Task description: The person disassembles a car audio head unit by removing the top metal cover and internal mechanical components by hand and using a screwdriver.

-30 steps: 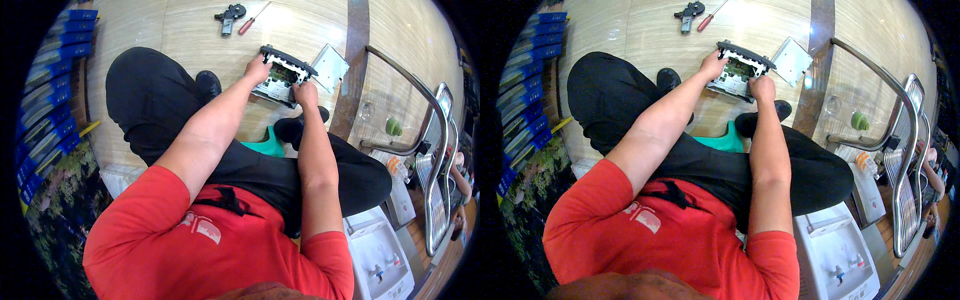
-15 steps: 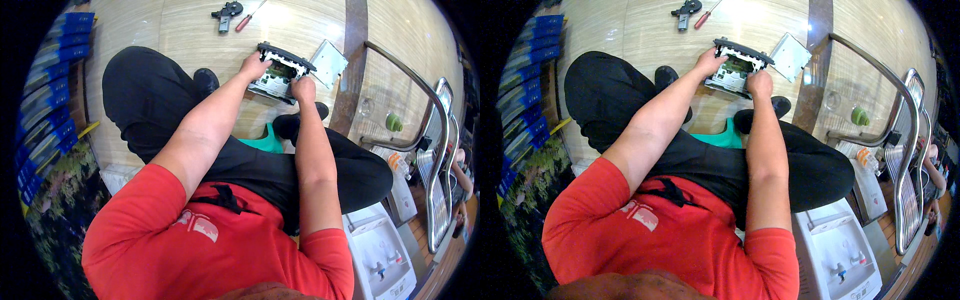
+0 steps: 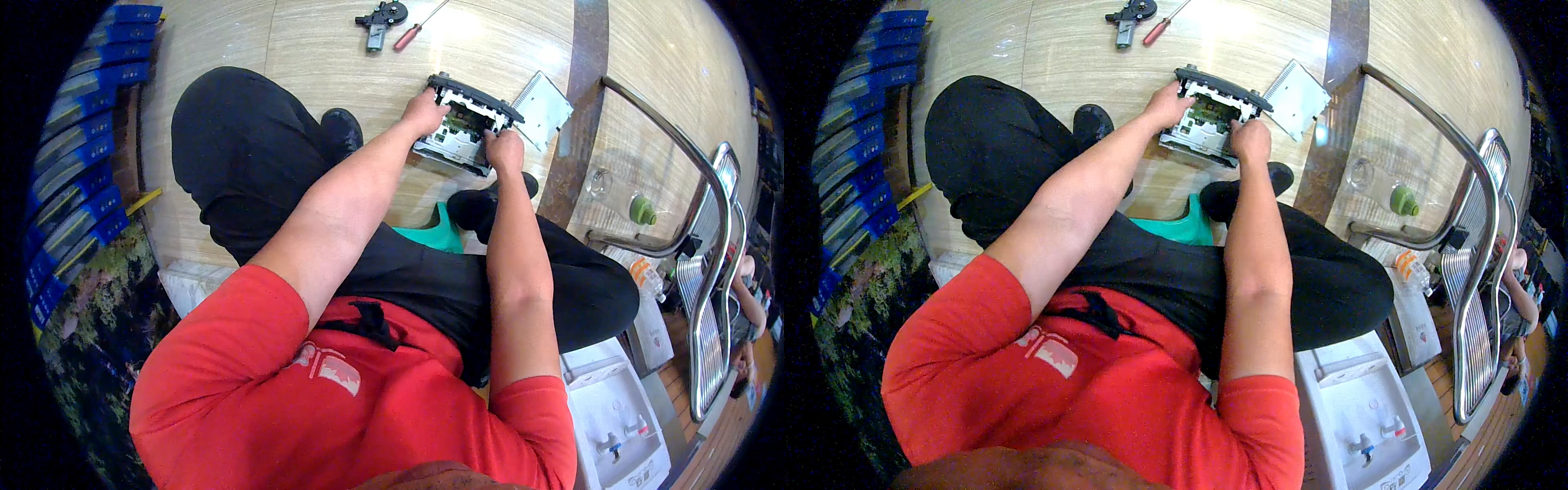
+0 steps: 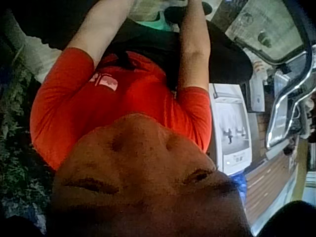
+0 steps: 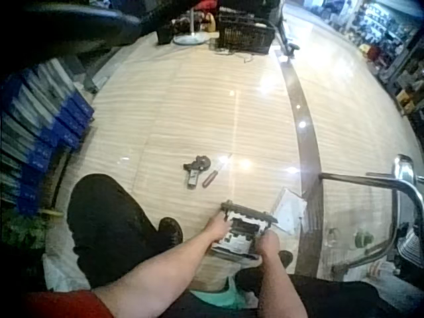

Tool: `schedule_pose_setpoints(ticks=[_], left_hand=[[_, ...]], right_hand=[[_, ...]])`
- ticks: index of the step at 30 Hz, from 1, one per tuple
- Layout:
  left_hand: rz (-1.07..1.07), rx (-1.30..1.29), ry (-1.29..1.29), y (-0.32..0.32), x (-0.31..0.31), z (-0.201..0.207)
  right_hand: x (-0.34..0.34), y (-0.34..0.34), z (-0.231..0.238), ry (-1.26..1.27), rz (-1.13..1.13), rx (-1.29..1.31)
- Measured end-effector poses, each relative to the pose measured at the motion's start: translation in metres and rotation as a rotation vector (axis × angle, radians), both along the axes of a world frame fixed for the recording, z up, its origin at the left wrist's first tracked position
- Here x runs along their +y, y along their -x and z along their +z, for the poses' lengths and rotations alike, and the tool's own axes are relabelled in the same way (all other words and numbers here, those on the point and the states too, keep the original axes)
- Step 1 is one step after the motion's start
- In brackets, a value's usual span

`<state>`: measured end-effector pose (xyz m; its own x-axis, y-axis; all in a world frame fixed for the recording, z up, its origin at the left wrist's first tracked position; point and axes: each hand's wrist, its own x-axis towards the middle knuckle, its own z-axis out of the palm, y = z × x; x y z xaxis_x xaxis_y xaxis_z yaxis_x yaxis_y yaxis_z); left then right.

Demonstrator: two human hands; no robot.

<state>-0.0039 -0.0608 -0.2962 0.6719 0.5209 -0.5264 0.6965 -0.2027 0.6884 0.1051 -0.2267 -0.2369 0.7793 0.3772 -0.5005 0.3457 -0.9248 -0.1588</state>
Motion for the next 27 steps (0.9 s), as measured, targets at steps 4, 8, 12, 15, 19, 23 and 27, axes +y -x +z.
schedule_pose_setpoints(ticks=[4, 8, 12, 15, 19, 23, 27], left_hand=[[0.064, -0.012, 0.071, 0.003, 0.001, -0.001], [0.064, -0.013, 0.091, 0.002, 0.003, 0.001], [0.011, -0.021, 0.041, 0.003, 0.006, 0.001], [0.016, -0.031, 0.124, 0.001, 0.006, 0.003], [0.034, -0.011, 0.065, 0.004, 0.005, 0.012], [-0.001, -0.013, 0.032, 0.001, 0.004, 0.002], [-0.02, -0.023, 0.072, 0.0, 0.007, -0.004]], right_hand=[[0.001, 0.0, 0.006, -0.012, -0.03, 0.016], [0.007, -0.001, 0.012, 0.061, -0.055, 0.033], [0.008, -0.006, 0.011, 0.065, -0.042, 0.059], [0.002, -0.01, 0.002, 0.057, 0.002, 0.056], [0.003, -0.008, 0.003, 0.037, 0.003, 0.053], [0.004, -0.009, 0.008, 0.097, -0.039, 0.122], [0.006, -0.006, 0.004, 0.08, -0.049, 0.086]])
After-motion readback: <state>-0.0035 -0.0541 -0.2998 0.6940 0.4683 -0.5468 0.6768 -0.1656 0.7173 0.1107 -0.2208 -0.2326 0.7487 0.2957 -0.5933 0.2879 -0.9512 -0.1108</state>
